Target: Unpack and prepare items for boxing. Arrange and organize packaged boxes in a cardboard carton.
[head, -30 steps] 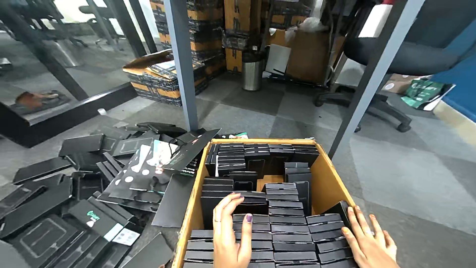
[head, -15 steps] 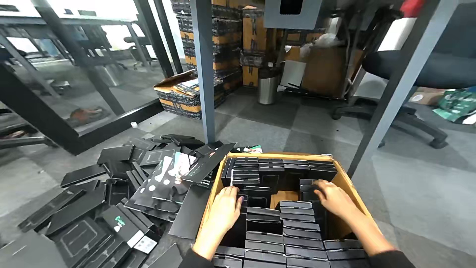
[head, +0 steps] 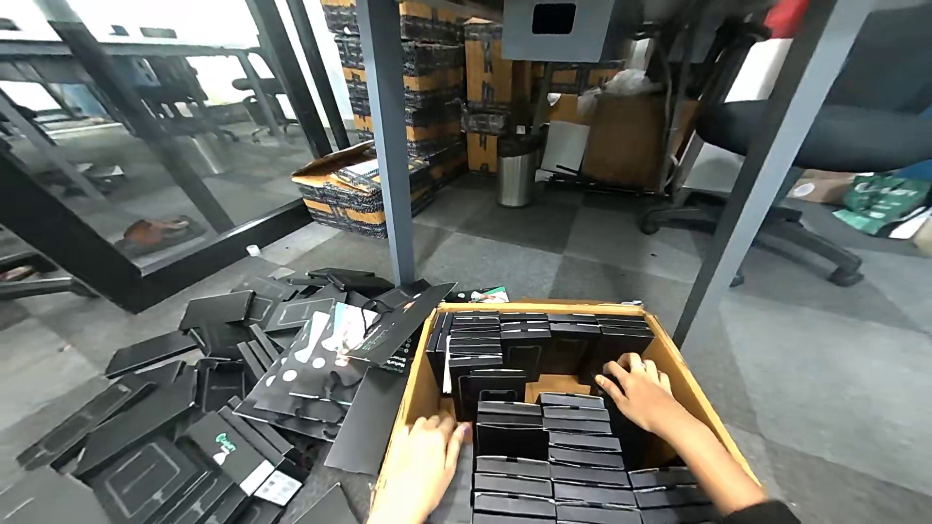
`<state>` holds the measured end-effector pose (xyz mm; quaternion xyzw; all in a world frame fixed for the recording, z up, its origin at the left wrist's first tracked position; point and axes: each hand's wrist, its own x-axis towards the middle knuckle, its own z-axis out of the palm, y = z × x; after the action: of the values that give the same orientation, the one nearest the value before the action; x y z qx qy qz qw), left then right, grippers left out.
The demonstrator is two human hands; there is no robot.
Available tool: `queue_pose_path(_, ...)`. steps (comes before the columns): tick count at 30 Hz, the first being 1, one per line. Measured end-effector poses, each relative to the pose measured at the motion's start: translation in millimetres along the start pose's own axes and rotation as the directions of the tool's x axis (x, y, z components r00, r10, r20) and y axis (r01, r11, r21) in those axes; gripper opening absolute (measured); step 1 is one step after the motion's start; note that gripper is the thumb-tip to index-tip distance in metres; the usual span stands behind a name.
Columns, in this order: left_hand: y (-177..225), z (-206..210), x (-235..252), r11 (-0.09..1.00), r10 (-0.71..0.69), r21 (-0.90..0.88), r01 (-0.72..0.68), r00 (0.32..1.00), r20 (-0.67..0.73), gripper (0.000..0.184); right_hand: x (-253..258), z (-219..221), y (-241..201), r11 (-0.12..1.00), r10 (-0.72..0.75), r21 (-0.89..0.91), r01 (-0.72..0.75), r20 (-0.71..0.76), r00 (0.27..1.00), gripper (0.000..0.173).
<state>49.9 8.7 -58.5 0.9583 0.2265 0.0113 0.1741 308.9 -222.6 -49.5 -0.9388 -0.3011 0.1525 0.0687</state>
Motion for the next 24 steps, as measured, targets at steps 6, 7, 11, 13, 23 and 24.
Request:
queue_pose_path(6, 14.5, -21.2, -3.5, 0.988, -0.148, 0.063, 0.139, 0.974, 0.172, 0.062, -76.5, 14.7, -1.5, 0.998, 0.034, -0.056, -0.02, 0.251, 0.967, 0.06)
queue_pose_path(7, 19.6, -27.0, 2.9, 0.984, -0.174, 0.084, 0.16, 0.961, 0.213, 0.062, -81.9, 19.4, 1.5, 0.999, 0.013, -0.037, -0.006, 0.2, 0.98, 0.059)
queue_pose_path(11, 35.6, -37.2, 27.1, 0.977, -0.198, 0.129, 0.17, 0.947, 0.254, 0.053, -83.4, 26.9, 8.0, 0.999, -0.03, 0.023, 0.027, 0.101, 0.994, 0.056)
queue_pose_path(13, 42.5, -40.4, 36.0, 0.968, -0.226, 0.168, 0.185, 0.934, 0.275, 0.044, -84.5, 30.2, 8.3, 0.998, -0.045, 0.039, 0.043, 0.055, 0.997, 0.055)
queue_pose_path(23, 21.1, -19.5, 95.0, 0.958, 0.076, 0.268, -0.105, 0.99, 0.115, 0.1, -82.8, 43.9, 21.4, 0.99, -0.129, 0.057, 0.133, -0.063, 0.99, 0.056)
queue_pose_path(24, 15.3, -19.6, 104.7, 0.953, 0.128, 0.262, -0.15, 0.987, 0.098, 0.109, -82.7, 44.5, 21.7, 0.988, -0.135, 0.067, 0.14, -0.071, 0.988, 0.055)
